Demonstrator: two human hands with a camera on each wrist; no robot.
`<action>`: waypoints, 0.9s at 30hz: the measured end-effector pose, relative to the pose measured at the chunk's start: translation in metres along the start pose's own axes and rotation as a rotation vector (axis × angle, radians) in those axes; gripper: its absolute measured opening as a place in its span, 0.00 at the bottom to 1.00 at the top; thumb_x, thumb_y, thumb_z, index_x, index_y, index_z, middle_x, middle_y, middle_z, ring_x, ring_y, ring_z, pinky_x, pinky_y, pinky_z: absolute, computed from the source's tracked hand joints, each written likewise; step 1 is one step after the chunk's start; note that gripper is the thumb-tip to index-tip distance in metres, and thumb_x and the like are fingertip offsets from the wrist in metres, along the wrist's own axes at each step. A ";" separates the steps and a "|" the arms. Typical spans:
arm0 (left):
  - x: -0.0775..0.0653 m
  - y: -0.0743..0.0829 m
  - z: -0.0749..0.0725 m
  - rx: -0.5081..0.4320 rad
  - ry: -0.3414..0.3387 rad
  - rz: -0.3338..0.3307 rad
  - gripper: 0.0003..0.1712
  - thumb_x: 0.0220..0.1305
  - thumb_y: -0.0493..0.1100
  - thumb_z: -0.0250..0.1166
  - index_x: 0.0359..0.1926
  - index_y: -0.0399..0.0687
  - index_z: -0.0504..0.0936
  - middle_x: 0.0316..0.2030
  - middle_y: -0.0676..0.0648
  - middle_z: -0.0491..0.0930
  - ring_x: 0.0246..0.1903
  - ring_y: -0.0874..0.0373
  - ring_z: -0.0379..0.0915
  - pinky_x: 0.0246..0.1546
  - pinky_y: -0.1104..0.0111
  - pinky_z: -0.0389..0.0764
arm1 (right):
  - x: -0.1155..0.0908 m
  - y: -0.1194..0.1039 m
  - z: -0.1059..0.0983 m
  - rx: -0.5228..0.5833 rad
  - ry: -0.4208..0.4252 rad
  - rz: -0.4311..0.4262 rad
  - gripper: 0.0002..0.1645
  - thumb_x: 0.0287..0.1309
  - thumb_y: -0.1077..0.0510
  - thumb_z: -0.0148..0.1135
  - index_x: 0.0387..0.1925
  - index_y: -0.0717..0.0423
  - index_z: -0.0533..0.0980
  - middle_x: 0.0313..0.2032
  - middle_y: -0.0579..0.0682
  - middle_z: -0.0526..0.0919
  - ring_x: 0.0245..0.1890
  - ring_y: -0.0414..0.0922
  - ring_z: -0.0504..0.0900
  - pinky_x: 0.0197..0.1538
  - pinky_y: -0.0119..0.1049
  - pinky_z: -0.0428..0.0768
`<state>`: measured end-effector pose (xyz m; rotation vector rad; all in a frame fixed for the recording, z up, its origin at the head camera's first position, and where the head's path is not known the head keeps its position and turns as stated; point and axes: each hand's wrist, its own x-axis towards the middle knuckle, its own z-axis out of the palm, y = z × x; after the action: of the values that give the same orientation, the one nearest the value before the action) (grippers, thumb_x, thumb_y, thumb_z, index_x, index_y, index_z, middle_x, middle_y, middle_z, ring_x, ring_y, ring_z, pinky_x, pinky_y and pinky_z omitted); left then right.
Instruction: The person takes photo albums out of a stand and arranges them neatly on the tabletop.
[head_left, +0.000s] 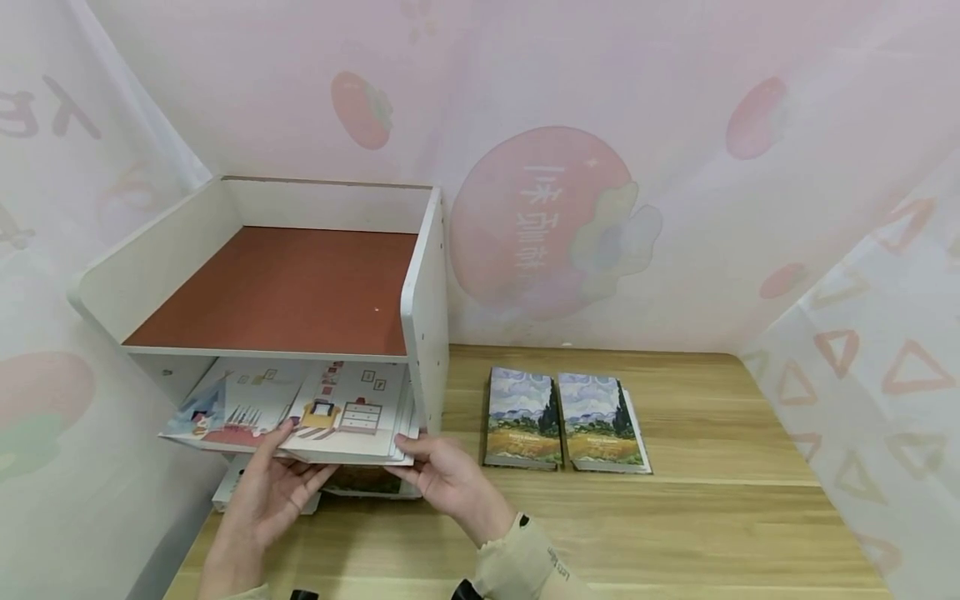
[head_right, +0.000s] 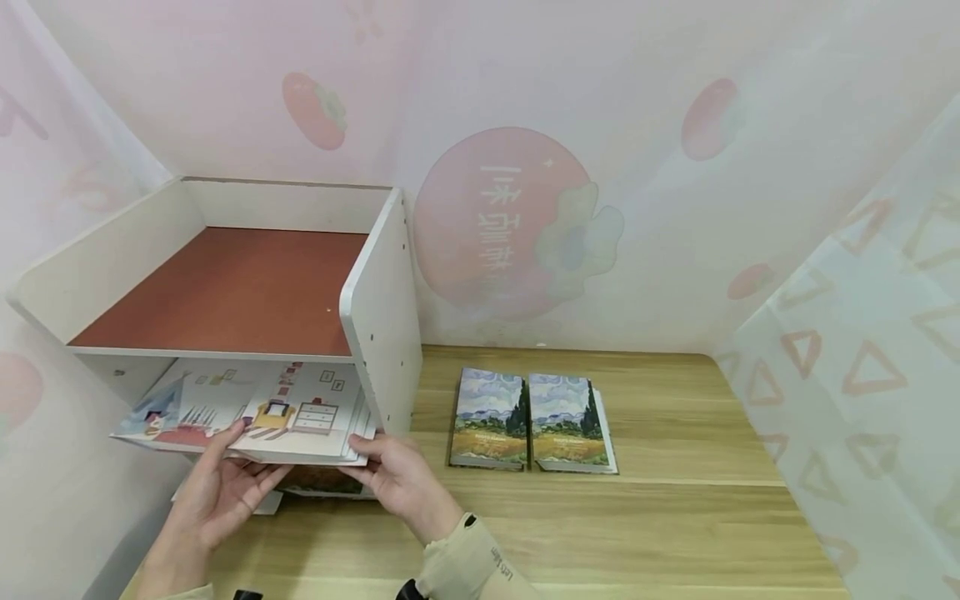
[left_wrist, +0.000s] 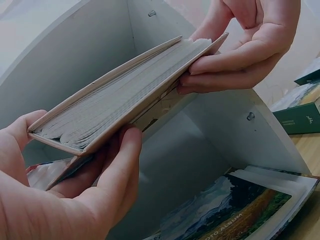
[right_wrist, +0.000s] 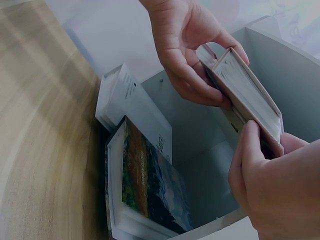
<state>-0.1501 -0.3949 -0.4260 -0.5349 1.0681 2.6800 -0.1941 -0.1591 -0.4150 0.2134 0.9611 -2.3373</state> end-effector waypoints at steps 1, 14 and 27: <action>-0.001 0.000 0.000 0.003 -0.002 0.003 0.48 0.71 0.60 0.56 0.75 0.47 0.38 0.62 0.42 0.56 0.49 0.55 0.76 0.64 0.61 0.67 | 0.000 0.000 0.000 -0.004 0.002 0.000 0.26 0.62 0.74 0.55 0.62 0.75 0.65 0.55 0.65 0.77 0.58 0.61 0.75 0.56 0.48 0.79; -0.010 -0.006 -0.010 0.013 -0.069 0.029 0.24 0.73 0.55 0.56 0.58 0.45 0.66 0.54 0.39 0.68 0.53 0.50 0.74 0.63 0.60 0.67 | -0.011 0.005 0.004 -0.159 0.044 -0.069 0.25 0.60 0.74 0.58 0.60 0.76 0.68 0.51 0.63 0.79 0.53 0.58 0.79 0.54 0.48 0.80; -0.024 -0.009 -0.012 0.027 -0.081 0.044 0.34 0.75 0.53 0.55 0.69 0.42 0.50 0.54 0.39 0.69 0.54 0.48 0.74 0.63 0.59 0.66 | -0.021 0.007 0.005 -0.244 0.036 -0.090 0.19 0.60 0.72 0.60 0.53 0.75 0.73 0.46 0.63 0.82 0.49 0.58 0.82 0.50 0.46 0.82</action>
<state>-0.1219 -0.3986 -0.4296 -0.3994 1.1039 2.6961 -0.1721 -0.1568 -0.4080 0.1162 1.2858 -2.2758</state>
